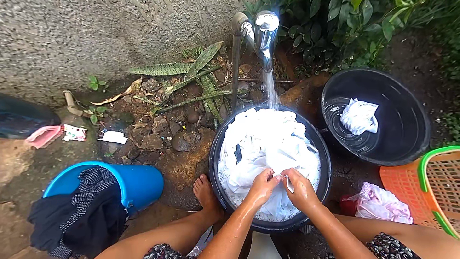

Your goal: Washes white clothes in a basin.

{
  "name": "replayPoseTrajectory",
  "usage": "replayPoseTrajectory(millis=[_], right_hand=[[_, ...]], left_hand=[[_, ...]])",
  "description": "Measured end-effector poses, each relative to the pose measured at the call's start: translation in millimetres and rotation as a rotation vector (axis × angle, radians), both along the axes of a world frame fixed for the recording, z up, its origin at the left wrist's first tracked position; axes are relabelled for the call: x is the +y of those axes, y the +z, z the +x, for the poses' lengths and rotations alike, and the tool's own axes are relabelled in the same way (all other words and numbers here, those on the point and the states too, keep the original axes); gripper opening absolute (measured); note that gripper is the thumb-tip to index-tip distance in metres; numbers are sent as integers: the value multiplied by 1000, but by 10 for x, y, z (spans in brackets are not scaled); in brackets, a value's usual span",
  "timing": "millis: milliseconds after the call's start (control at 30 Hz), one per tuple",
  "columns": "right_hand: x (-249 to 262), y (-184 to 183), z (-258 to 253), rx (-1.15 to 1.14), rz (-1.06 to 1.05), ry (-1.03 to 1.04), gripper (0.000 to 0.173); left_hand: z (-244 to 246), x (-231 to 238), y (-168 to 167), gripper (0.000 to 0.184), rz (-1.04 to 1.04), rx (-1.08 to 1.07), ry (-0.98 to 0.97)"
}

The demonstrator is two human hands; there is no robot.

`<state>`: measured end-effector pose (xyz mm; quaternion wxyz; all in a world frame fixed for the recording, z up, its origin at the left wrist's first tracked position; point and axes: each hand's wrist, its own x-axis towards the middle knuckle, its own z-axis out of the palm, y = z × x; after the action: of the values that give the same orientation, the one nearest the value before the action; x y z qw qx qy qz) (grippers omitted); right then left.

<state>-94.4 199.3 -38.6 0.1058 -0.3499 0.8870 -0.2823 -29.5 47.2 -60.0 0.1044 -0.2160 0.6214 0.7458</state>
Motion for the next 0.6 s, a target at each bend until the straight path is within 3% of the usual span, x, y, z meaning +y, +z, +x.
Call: replayPoseTrajectory(millis=[100, 233, 300, 367, 467, 600], right_hand=[[33, -19, -44, -157, -47, -21, 28], [7, 15, -102, -745, -242, -225, 12], [-46, 17, -70, -968, -381, -379, 8], [-94, 10, -36, -1040, -455, -472, 9], [-133, -14, 13, -842, -427, -454, 5], [-144, -95, 88, -257, -275, -290, 19]], left_hand=[[-29, -103, 35, 20, -193, -11, -171], [-96, -255, 281, 30, -524, -34, -502], [-120, -265, 372, 28, -611, -42, -580], [-130, -242, 425, 27, -682, -64, -599], [-143, -152, 463, 29, -795, -170, -561], [-127, -97, 404, 27, -725, -169, -393]])
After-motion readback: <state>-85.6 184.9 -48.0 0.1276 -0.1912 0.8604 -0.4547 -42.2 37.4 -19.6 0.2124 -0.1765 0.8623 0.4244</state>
